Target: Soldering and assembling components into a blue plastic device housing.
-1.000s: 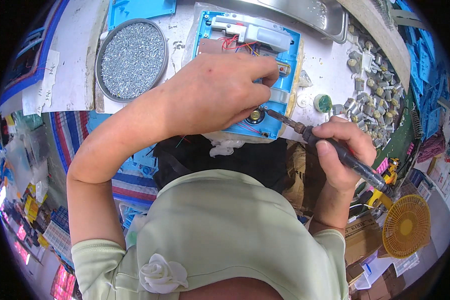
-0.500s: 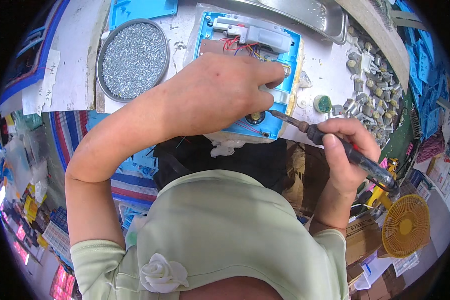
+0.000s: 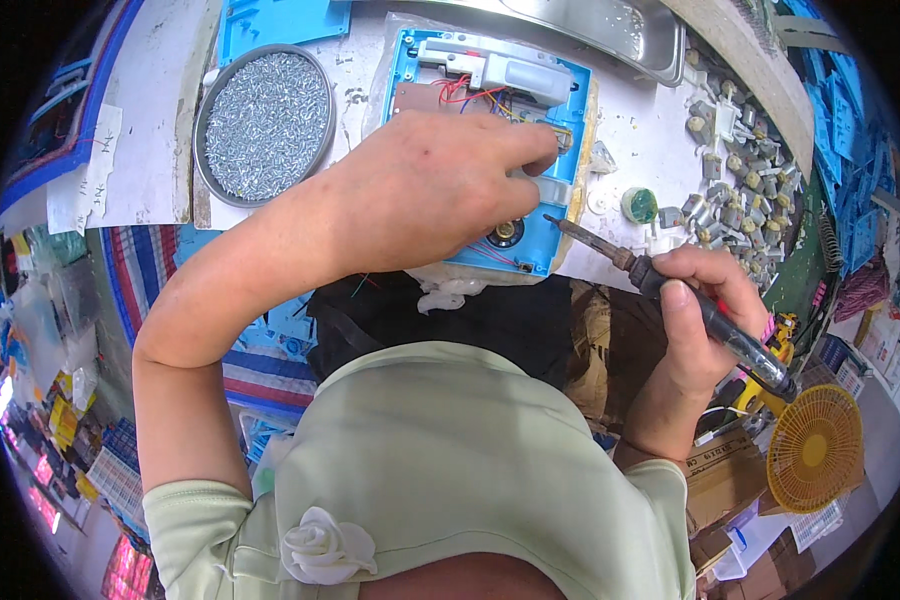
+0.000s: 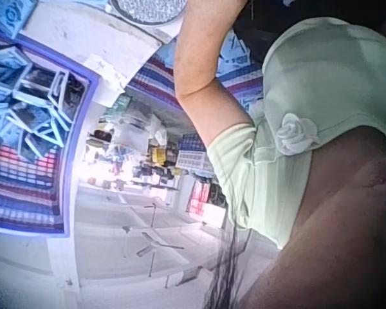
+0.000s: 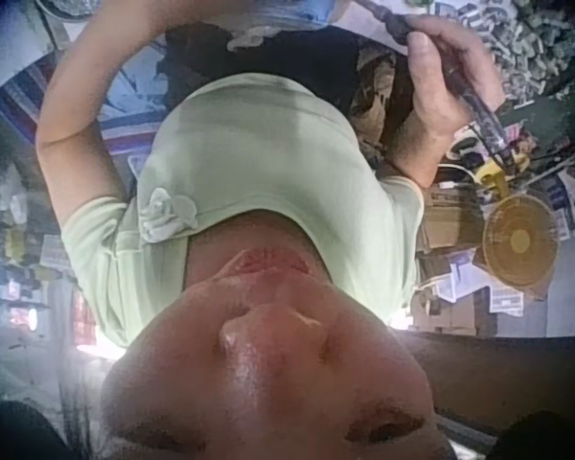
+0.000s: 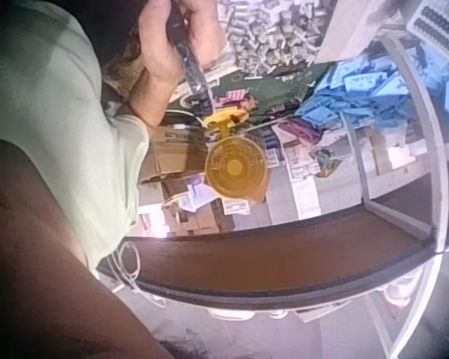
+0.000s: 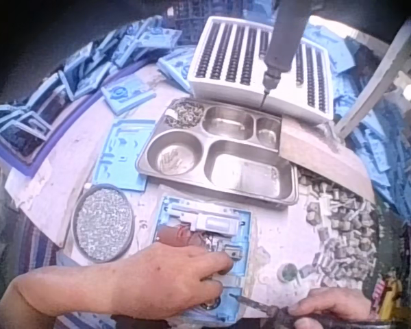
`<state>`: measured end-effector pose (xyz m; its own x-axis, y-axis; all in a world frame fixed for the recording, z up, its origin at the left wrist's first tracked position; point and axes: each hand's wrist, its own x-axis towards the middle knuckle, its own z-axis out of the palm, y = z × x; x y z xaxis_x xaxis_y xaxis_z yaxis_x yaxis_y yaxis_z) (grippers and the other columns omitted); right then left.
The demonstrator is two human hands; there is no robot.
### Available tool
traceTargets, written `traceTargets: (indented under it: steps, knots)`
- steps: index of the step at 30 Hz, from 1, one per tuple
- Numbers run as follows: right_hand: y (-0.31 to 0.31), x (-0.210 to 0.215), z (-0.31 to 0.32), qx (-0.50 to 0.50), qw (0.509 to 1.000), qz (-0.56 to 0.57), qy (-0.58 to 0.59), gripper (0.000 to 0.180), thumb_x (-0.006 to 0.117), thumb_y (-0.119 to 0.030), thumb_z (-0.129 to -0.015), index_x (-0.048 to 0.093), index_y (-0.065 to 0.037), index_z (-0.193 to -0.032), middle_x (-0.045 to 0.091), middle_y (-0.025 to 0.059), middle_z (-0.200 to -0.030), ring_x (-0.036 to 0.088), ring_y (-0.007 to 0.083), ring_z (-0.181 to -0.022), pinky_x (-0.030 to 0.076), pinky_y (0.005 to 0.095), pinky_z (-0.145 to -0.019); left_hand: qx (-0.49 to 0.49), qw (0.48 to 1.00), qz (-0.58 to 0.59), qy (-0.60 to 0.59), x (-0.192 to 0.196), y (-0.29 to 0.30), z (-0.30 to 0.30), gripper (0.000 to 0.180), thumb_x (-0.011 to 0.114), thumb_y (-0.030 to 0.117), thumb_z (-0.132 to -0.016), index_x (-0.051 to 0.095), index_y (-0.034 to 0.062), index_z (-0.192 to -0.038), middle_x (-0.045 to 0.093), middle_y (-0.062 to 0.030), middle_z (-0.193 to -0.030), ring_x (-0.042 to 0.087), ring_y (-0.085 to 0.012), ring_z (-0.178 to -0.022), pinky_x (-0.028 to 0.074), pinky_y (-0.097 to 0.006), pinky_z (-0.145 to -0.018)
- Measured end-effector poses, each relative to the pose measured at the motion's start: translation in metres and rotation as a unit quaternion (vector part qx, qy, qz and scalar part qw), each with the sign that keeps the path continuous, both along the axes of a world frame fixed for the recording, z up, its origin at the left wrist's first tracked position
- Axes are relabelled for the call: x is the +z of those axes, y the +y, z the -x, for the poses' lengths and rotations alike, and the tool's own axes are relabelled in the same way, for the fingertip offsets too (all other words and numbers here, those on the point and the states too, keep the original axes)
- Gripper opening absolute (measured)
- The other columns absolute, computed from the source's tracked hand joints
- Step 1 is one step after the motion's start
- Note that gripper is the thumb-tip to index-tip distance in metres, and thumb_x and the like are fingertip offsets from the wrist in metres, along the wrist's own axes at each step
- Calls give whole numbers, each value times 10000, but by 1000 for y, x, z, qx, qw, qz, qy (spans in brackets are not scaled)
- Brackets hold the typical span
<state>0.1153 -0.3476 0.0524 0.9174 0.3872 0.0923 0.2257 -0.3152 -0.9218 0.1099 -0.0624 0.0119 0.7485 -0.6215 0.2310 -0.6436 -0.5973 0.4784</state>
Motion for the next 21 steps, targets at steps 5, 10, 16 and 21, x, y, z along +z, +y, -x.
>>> traceTargets:
  steps: [5,10,16,21]
  knots:
    - [1,0,1,-9,1000,-19,0,195,765,-75,-810,727,39,-963,741,107,-821,657,118,-694,480,224,-638,2,1000,0,6,1,1,1,150,747,83,-765,634,54,-859,648,-82,-1172,679,-280,-1018,575,-397,-806]
    - [-2,0,0,-6,999,-41,-13,204,769,-84,-808,727,45,-961,744,122,-836,673,140,-706,496,237,-655,-5,1000,21,4,-2,6,1,186,763,55,-745,652,59,-895,646,-82,-1167,687,-282,-1026,583,-390,-799]
    - [-10,-4,-1,-8,998,-53,-39,210,767,-80,-812,723,53,-968,734,116,-829,638,124,-678,473,232,-631,15,996,87,-6,-7,31,5,267,767,17,-728,691,64,-979,624,-114,-1178,701,-274,-951,594,-376,-731]
    - [-13,-3,1,-27,999,-36,-14,217,759,-80,-823,719,55,-989,731,105,-826,627,117,-678,464,230,-635,28,994,103,-31,-6,23,11,349,796,38,-689,704,78,-1023,597,-108,-1218,675,-264,-928,567,-372,-758]
